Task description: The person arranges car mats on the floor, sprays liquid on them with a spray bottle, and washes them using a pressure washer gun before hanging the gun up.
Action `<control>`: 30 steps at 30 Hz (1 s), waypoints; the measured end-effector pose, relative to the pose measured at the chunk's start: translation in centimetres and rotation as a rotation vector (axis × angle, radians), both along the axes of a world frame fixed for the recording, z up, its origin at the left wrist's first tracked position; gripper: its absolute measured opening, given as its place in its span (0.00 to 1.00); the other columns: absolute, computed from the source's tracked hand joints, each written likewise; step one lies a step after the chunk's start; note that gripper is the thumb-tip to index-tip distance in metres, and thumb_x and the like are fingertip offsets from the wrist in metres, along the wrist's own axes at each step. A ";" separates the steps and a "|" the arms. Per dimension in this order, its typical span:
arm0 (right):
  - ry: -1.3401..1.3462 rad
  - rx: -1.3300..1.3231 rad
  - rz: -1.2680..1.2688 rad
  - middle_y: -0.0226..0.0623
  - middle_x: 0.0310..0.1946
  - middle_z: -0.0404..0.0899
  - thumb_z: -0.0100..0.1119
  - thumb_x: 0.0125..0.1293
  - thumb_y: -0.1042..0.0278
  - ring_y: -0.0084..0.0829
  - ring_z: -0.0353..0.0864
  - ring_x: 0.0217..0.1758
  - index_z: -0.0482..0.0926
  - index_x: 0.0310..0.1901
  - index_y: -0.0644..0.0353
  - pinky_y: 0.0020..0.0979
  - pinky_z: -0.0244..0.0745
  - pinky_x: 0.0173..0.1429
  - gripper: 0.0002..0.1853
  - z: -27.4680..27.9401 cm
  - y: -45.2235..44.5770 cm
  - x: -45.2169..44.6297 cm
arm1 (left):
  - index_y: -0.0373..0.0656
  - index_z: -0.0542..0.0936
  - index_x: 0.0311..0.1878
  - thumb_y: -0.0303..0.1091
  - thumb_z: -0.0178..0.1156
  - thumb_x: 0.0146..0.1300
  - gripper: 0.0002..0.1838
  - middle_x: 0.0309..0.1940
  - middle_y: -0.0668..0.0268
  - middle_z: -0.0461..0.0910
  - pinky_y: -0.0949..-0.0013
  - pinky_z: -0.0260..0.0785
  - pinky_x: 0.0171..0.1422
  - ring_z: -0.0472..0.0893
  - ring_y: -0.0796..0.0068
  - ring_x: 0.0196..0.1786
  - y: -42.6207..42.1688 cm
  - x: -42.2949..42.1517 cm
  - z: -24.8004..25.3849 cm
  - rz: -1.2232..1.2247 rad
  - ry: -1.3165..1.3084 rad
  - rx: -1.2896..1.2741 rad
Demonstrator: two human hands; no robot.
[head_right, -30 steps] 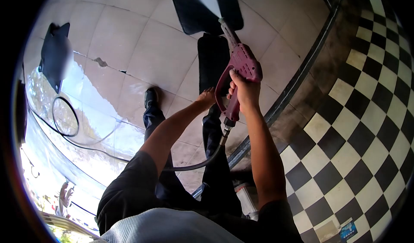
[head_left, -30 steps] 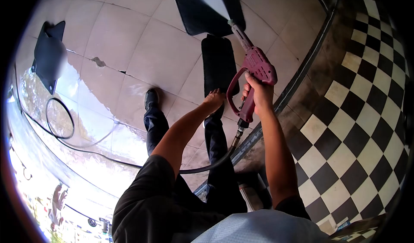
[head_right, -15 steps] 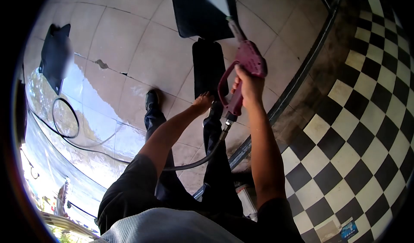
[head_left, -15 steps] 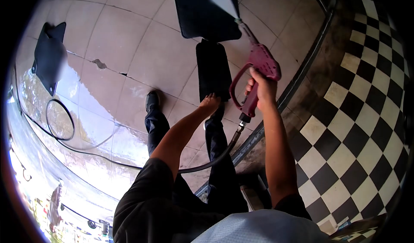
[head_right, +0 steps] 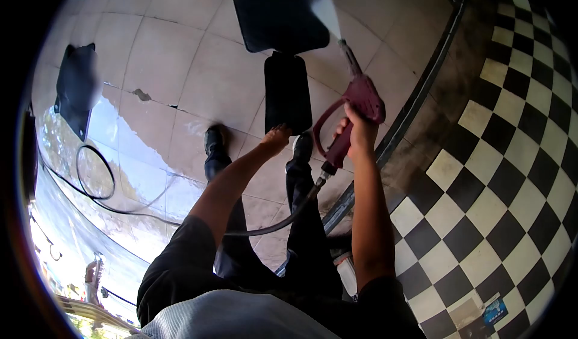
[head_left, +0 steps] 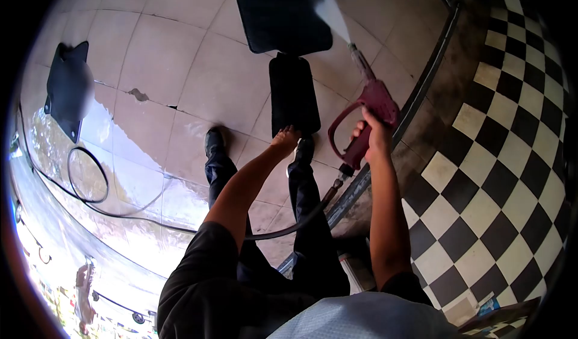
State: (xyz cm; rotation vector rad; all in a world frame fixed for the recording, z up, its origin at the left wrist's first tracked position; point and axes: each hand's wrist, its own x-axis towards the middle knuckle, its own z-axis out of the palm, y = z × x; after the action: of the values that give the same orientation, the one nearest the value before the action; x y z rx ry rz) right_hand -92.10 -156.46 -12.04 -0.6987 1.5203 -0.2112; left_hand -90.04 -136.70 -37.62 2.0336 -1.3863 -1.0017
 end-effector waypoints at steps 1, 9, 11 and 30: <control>0.022 -0.003 -0.001 0.26 0.17 0.65 0.60 0.57 0.61 0.25 0.65 0.17 0.69 0.35 0.50 0.34 0.65 0.24 0.10 0.2 0.4 -1.0 | 0.40 0.73 0.37 0.26 0.52 0.50 0.09 0.41 0.50 0.72 0.54 0.66 0.52 0.73 0.51 0.48 -0.2 0.1 0.1 -0.009 0.014 0.010; -0.036 0.037 -0.032 0.24 0.16 0.64 0.60 0.58 0.60 0.24 0.65 0.17 0.70 0.35 0.50 0.32 0.65 0.24 0.09 3.1 2.6 -1.3 | 0.40 0.73 0.39 0.26 0.54 0.50 0.11 0.42 0.51 0.72 0.55 0.67 0.52 0.73 0.51 0.48 -1.1 0.9 2.4 -0.081 0.031 0.109; -0.064 0.019 0.080 0.25 0.16 0.65 0.61 0.57 0.62 0.24 0.66 0.17 0.71 0.32 0.52 0.32 0.66 0.24 0.09 4.1 3.6 1.3 | 0.41 0.73 0.41 0.28 0.49 0.55 0.10 0.45 0.49 0.71 0.53 0.65 0.56 0.72 0.52 0.52 -1.2 1.0 2.4 -0.086 0.092 0.119; -0.181 0.178 -0.484 0.36 0.22 0.69 0.55 0.57 0.70 0.36 0.72 0.25 0.70 0.34 0.59 0.45 0.74 0.32 0.06 -3.1 4.9 -20.7 | 0.43 0.73 0.37 0.47 0.51 0.60 0.15 0.29 0.62 0.76 0.65 0.69 0.29 0.76 0.69 0.27 -18.5 27.3 32.4 0.040 -0.317 -0.443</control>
State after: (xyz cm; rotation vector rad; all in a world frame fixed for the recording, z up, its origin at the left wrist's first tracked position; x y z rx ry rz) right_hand -112.84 -151.51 -15.16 -0.1562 1.4918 -0.4836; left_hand -62.74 -155.23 -5.22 1.9186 -1.5509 -0.3164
